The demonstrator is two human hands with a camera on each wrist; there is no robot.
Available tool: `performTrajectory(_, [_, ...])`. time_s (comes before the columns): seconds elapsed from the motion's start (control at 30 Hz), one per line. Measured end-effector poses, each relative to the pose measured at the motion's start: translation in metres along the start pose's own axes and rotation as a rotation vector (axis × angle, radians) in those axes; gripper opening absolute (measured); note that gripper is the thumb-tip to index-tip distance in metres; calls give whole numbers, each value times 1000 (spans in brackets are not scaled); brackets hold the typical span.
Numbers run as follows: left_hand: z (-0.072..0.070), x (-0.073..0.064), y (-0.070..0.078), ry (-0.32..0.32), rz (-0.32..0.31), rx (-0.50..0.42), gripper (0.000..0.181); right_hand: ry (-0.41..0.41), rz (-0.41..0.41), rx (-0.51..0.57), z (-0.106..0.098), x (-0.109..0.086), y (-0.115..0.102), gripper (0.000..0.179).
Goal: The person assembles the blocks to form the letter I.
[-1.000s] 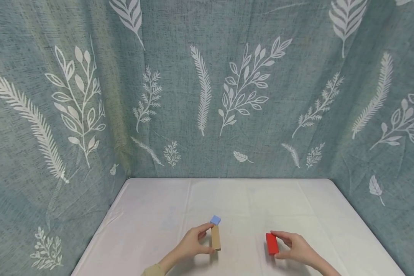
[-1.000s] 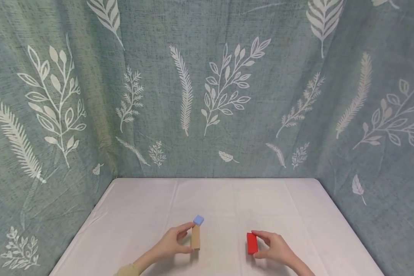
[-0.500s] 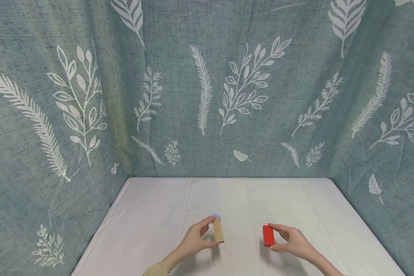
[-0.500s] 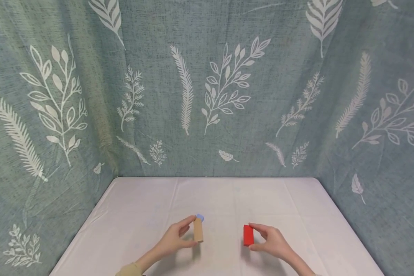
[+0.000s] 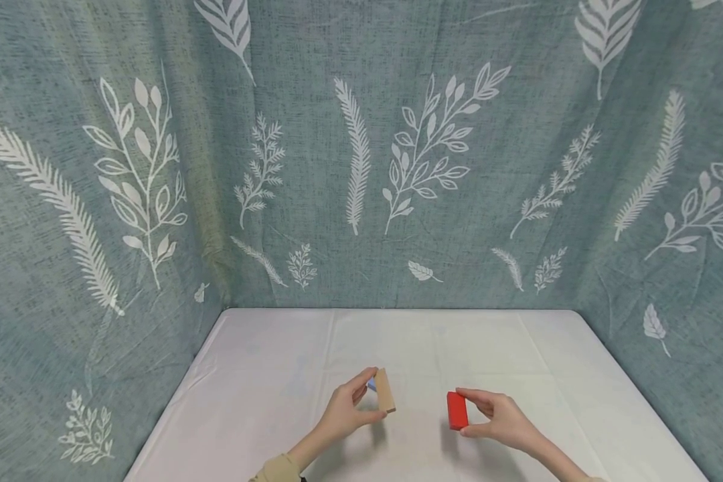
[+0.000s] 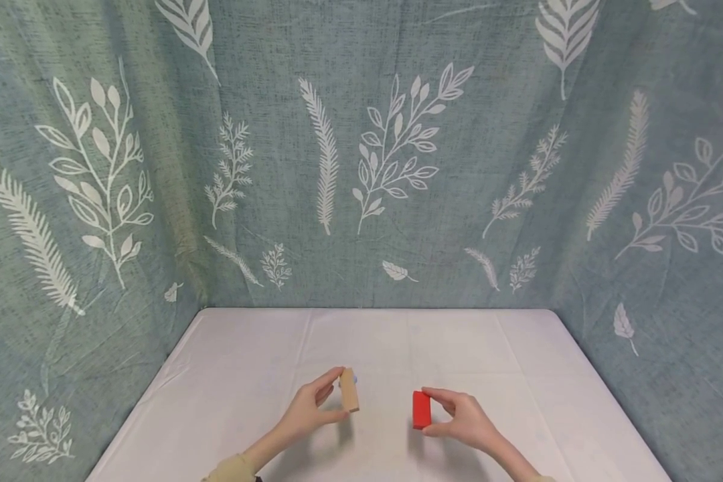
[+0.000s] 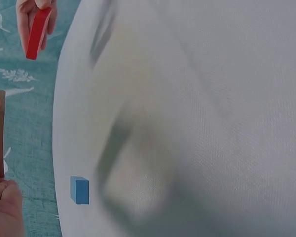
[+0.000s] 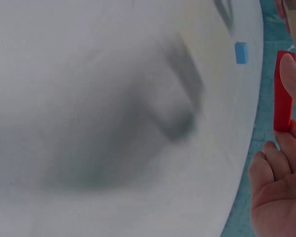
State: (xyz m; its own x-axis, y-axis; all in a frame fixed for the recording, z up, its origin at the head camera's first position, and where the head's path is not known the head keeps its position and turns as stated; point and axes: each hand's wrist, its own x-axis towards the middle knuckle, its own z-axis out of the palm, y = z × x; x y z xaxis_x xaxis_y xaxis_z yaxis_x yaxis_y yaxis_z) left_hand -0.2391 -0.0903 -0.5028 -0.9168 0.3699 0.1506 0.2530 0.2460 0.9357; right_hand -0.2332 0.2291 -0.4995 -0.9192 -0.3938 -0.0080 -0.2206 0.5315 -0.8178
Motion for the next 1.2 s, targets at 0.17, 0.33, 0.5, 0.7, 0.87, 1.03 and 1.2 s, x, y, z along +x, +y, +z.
performTrajectory(0.17, [1, 1, -1, 22, 13, -6, 76, -27, -13, 4, 5, 2, -2, 74])
performTrajectory(0.33, [2, 1, 1, 42, 24, -20, 77, -47, -14, 14, 10, 4, -4, 72])
performTrajectory(0.5, [4, -1, 3, 41, 24, -30, 76, -71, -13, 27, 15, 4, -4, 71])
performTrajectory(0.7, [6, -4, 2, 24, 29, -9, 76, -106, 5, 42, 20, 4, -7, 71])
performTrajectory(0.87, [8, -3, 1, 24, 40, -11, 75, -124, 29, 51, 24, 3, -8, 69])
performTrajectory(1.03, [10, -2, 1, 26, 38, -14, 75, -138, 35, 57, 28, 2, -6, 69])
performTrajectory(1.2, [11, -3, 1, 30, 41, -6, 75, -144, 33, 52, 32, 4, -4, 68])
